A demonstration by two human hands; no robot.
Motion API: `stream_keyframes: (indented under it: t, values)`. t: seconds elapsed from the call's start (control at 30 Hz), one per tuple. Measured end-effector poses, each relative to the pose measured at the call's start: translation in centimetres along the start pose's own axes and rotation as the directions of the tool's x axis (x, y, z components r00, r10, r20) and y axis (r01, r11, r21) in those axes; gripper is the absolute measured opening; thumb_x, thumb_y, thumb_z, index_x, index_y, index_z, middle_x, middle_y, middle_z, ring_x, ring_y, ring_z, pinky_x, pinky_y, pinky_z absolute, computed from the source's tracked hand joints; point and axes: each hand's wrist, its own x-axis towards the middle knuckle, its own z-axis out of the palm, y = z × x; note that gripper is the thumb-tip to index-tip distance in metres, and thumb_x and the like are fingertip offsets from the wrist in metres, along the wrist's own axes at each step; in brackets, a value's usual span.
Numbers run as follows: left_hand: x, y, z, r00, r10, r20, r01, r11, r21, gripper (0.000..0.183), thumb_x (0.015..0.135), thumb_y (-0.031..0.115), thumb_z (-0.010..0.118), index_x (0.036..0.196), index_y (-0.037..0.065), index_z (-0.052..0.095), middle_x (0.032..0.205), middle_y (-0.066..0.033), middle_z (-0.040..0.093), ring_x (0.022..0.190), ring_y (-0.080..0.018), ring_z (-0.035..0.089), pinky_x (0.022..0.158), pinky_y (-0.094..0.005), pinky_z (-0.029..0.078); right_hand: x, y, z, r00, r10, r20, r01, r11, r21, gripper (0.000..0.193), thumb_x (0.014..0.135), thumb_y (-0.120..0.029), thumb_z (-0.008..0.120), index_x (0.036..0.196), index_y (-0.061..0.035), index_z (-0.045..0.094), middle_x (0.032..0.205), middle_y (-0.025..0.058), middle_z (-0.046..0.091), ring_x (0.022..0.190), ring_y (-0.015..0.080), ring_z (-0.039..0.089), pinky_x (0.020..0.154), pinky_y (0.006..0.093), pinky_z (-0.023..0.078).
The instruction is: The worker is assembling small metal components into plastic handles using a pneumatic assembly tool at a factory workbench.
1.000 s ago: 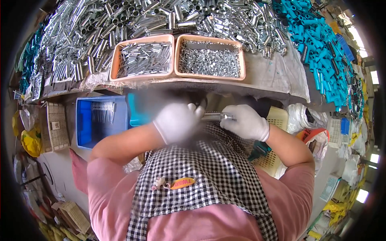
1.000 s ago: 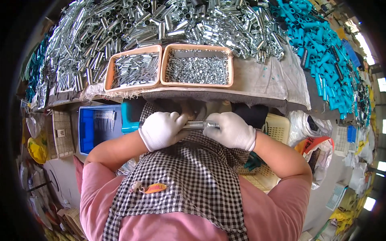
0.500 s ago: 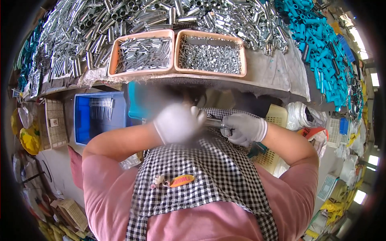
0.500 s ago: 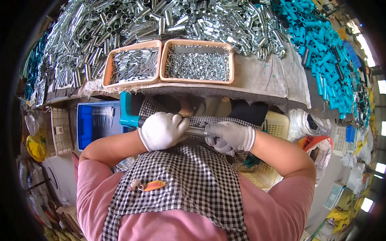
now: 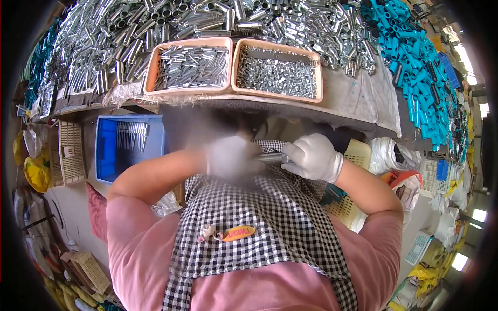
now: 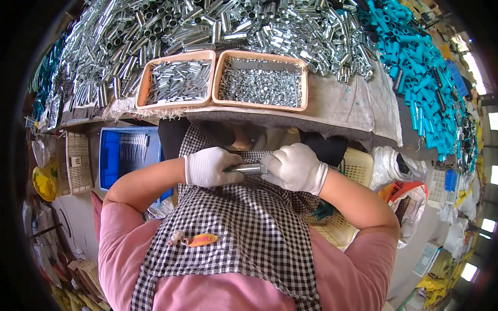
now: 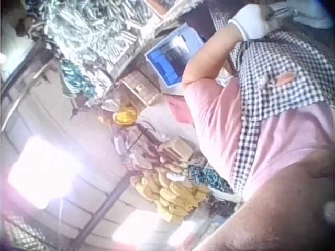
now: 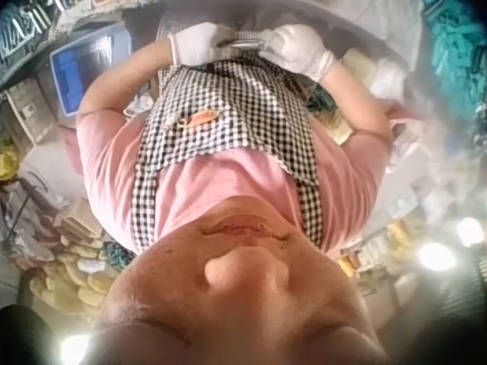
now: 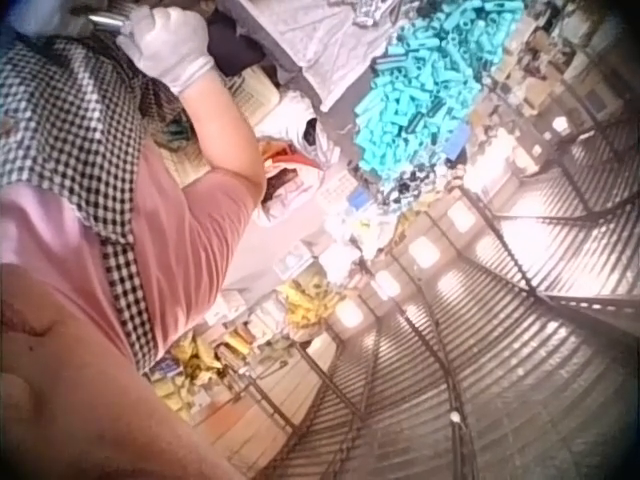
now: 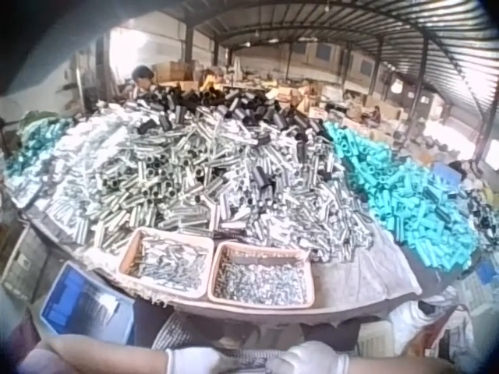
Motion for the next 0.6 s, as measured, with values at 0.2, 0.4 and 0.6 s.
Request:
stream_keyframes:
  t: [0.2,0.4,0.6]
  values:
    - [-0.6,0.3,1.8,0.975,0.03,-0.22,0.078,0.882,0.465,0.034,0.084,0.037,0.067,0.09,0.005,0.059,0.076,-0.0149,0.061,0.064,-0.0317,0.064,0.059,-0.044,0.053,0.6,0.5,1.0,0.981,0.17,0.089,-0.189,0.942,0.279,0.025,0.079,-0.031,0.07,0.085,-0.007,0.064,0.067,0.0132,0.064,0.064,0.0341,0.065,0.06,0.0434,0.051]
    - [-0.5,-0.6,3.1,0.925,-0.031,-0.379,0.274,0.745,0.608,0.035,0.083,0.037,0.068,0.09,0.004,0.057,0.075,-0.0127,0.059,0.061,-0.0305,0.063,0.054,-0.0422,0.053,1.6,0.1,0.8,0.898,0.396,0.194,-0.441,0.798,0.411,0.028,0.078,-0.024,0.07,0.095,-0.0022,0.065,0.079,0.0189,0.065,0.074,0.0393,0.063,0.066,0.0457,0.05]
    - [-0.2,-0.4,1.9,0.971,-0.1,-0.217,0.198,0.847,0.493,0.035,0.086,0.034,0.067,0.091,0.001,0.058,0.071,-0.0174,0.062,0.063,-0.0292,0.065,0.056,-0.0424,0.052,1.6,0.4,0.9,0.931,0.347,0.114,-0.366,0.885,0.287,0.027,0.08,-0.022,0.068,0.098,-0.0031,0.064,0.079,0.0177,0.065,0.074,0.0378,0.064,0.066,0.0457,0.05]
